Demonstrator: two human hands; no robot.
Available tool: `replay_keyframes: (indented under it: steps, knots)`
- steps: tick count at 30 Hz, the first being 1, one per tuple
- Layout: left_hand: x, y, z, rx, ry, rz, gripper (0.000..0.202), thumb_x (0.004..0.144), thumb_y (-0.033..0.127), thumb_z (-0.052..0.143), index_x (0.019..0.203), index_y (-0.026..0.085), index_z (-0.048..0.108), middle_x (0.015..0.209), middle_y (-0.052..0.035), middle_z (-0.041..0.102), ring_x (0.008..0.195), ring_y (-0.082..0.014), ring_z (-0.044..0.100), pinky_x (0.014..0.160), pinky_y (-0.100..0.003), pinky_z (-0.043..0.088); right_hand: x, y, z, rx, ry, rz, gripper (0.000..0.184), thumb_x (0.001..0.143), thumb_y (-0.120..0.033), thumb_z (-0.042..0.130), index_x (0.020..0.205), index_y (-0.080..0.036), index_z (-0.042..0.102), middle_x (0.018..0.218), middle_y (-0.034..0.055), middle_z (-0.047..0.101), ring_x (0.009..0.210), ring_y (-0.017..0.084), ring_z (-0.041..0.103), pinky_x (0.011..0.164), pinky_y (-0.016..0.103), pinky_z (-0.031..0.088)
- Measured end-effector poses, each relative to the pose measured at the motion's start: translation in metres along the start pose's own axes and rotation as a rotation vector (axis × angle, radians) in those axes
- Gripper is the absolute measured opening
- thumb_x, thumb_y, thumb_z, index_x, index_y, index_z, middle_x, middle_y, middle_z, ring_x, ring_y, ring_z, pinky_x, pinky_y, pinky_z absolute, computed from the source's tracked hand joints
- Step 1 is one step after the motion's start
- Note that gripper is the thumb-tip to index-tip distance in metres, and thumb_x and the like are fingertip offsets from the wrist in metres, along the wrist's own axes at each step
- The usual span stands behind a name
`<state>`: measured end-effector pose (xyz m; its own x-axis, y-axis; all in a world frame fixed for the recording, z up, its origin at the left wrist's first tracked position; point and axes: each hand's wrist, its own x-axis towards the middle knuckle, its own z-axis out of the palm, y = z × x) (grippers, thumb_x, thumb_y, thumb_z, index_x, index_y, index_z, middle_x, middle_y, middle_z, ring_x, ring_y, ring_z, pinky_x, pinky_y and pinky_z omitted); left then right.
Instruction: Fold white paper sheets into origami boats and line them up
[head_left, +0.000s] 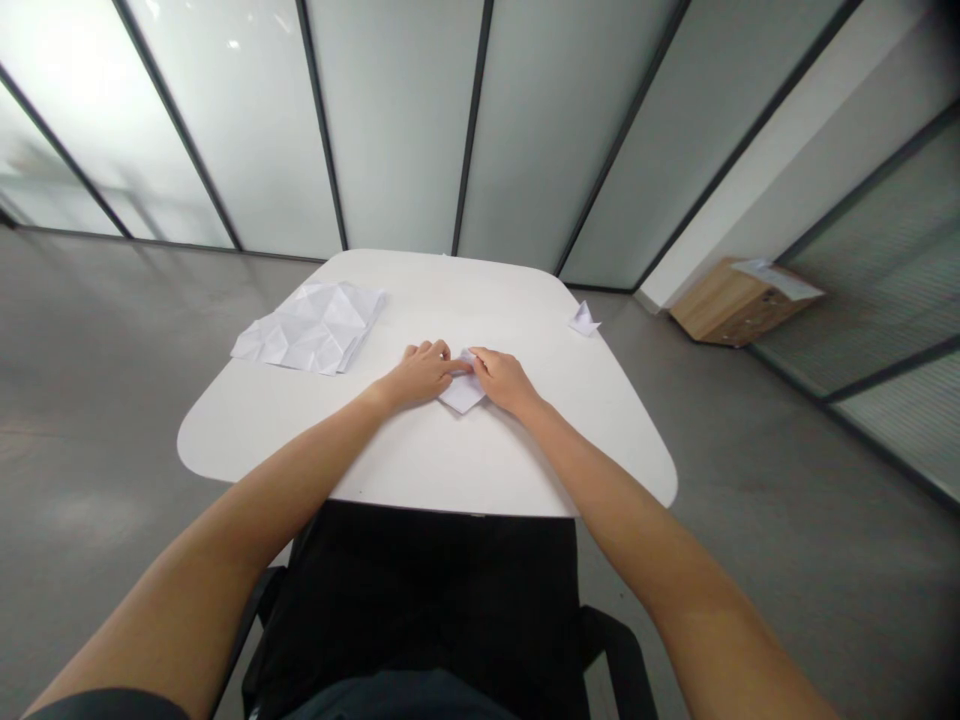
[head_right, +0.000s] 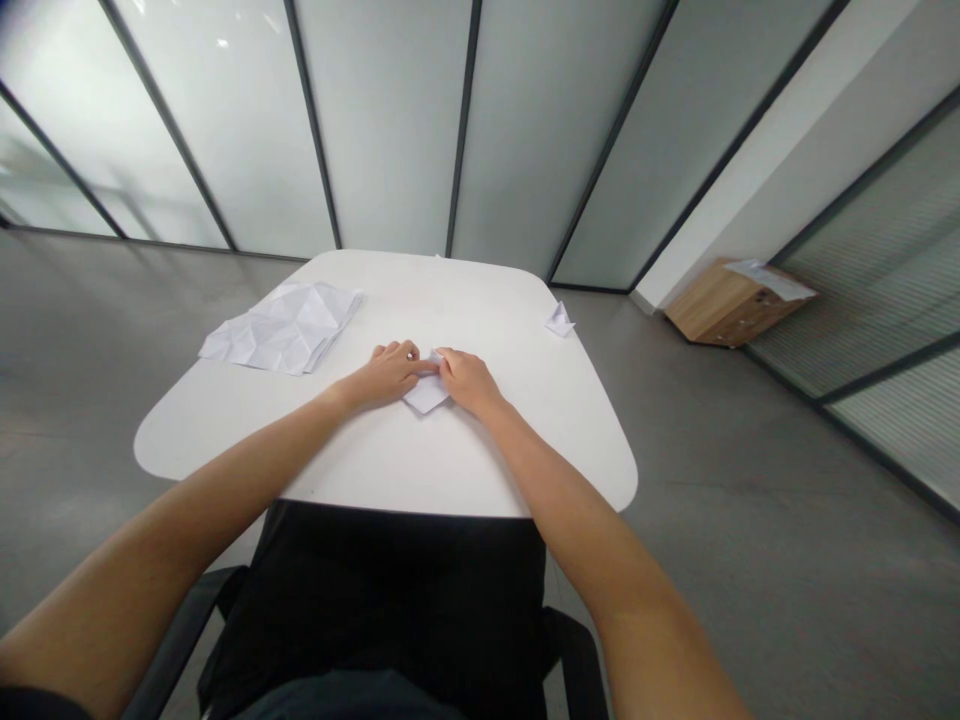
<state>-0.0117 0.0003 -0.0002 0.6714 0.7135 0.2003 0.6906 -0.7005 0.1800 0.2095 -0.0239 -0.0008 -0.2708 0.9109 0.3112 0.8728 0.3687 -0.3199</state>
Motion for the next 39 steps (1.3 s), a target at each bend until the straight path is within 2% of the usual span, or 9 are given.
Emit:
replay_keyframes:
  steps: [7, 12, 21, 25, 28, 30, 33, 36, 39]
  knots:
    - [0.002, -0.006, -0.004, -0.048, -0.014, 0.002, 0.050, 0.103, 0.024, 0.043, 0.141, 0.043, 0.070, 0.134, -0.0089, 0.062, 0.123, -0.0303, 0.059, 0.109, -0.052, 0.041, -0.003, -0.004, -0.002, 0.036, 0.005, -0.049, 0.035, 0.112, -0.029, 0.047, 0.134, -0.021, 0.073, 0.135, 0.0093, 0.076, 0.125, 0.022, 0.069, 0.110, 0.033, 0.048]
    - [-0.002, -0.017, -0.008, -0.116, -0.001, 0.034, 0.043, 0.104, 0.035, 0.050, 0.142, 0.034, 0.070, 0.134, -0.0092, 0.067, 0.128, -0.0304, 0.060, 0.110, -0.048, 0.043, -0.003, -0.007, -0.005, 0.040, -0.037, -0.068, 0.037, 0.114, -0.035, 0.044, 0.123, -0.023, 0.078, 0.124, 0.0081, 0.079, 0.118, 0.022, 0.069, 0.105, 0.032, 0.048]
    - [-0.004, -0.023, -0.006, -0.121, -0.007, 0.076, 0.040, 0.104, 0.034, 0.052, 0.136, 0.037, 0.075, 0.134, -0.0074, 0.068, 0.127, -0.0302, 0.061, 0.111, -0.050, 0.043, -0.002, -0.003, -0.001, 0.050, -0.031, -0.071, 0.031, 0.109, -0.020, 0.052, 0.125, -0.022, 0.078, 0.128, 0.0080, 0.077, 0.119, 0.022, 0.070, 0.107, 0.032, 0.049]
    - [-0.004, -0.030, -0.007, -0.182, 0.028, 0.139, 0.034, 0.102, 0.033, 0.057, 0.129, 0.032, 0.079, 0.133, -0.0054, 0.073, 0.124, -0.0273, 0.064, 0.113, -0.045, 0.045, -0.003, -0.002, 0.001, 0.037, -0.046, -0.101, 0.030, 0.105, -0.017, 0.058, 0.126, -0.023, 0.079, 0.126, 0.0075, 0.076, 0.115, 0.021, 0.070, 0.103, 0.031, 0.051]
    - [-0.004, -0.035, -0.008, -0.213, 0.080, 0.166, 0.027, 0.101, 0.028, 0.060, 0.114, 0.026, 0.083, 0.121, -0.0045, 0.079, 0.116, -0.0252, 0.068, 0.112, -0.041, 0.047, -0.004, -0.001, 0.000, 0.018, -0.057, -0.106, 0.030, 0.104, -0.017, 0.060, 0.125, -0.023, 0.080, 0.124, 0.0072, 0.075, 0.112, 0.020, 0.070, 0.100, 0.030, 0.052]
    - [-0.004, -0.035, -0.009, -0.208, 0.147, 0.141, 0.024, 0.100, 0.027, 0.060, 0.107, 0.024, 0.083, 0.114, -0.0059, 0.079, 0.113, -0.0255, 0.069, 0.109, -0.041, 0.050, -0.005, 0.000, 0.000, 0.005, -0.063, -0.105, 0.029, 0.104, -0.017, 0.061, 0.125, -0.024, 0.080, 0.124, 0.0073, 0.075, 0.111, 0.020, 0.070, 0.100, 0.030, 0.052]
    - [-0.004, -0.030, -0.009, -0.208, 0.242, 0.170, 0.024, 0.100, 0.026, 0.062, 0.115, 0.024, 0.081, 0.121, -0.0079, 0.078, 0.117, -0.0262, 0.068, 0.108, -0.041, 0.051, -0.005, 0.001, 0.000, -0.006, -0.068, -0.106, 0.029, 0.104, -0.019, 0.062, 0.126, -0.025, 0.080, 0.124, 0.0070, 0.075, 0.110, 0.020, 0.070, 0.098, 0.030, 0.052]
    - [-0.003, -0.022, -0.009, -0.217, 0.218, 0.257, 0.026, 0.102, 0.025, 0.061, 0.117, 0.025, 0.081, 0.123, -0.0065, 0.079, 0.118, -0.0255, 0.068, 0.110, -0.042, 0.051, -0.005, 0.002, 0.000, -0.008, -0.071, -0.119, 0.030, 0.105, -0.021, 0.063, 0.128, -0.027, 0.080, 0.123, 0.0067, 0.074, 0.109, 0.021, 0.071, 0.097, 0.030, 0.052]
    - [-0.001, -0.019, -0.008, -0.209, 0.150, 0.245, 0.026, 0.102, 0.025, 0.059, 0.114, 0.024, 0.083, 0.117, -0.0051, 0.082, 0.113, -0.0249, 0.071, 0.111, -0.043, 0.051, -0.004, 0.004, -0.002, 0.002, -0.076, -0.131, 0.031, 0.104, -0.019, 0.062, 0.127, -0.027, 0.081, 0.122, 0.0066, 0.075, 0.110, 0.021, 0.071, 0.097, 0.030, 0.052]
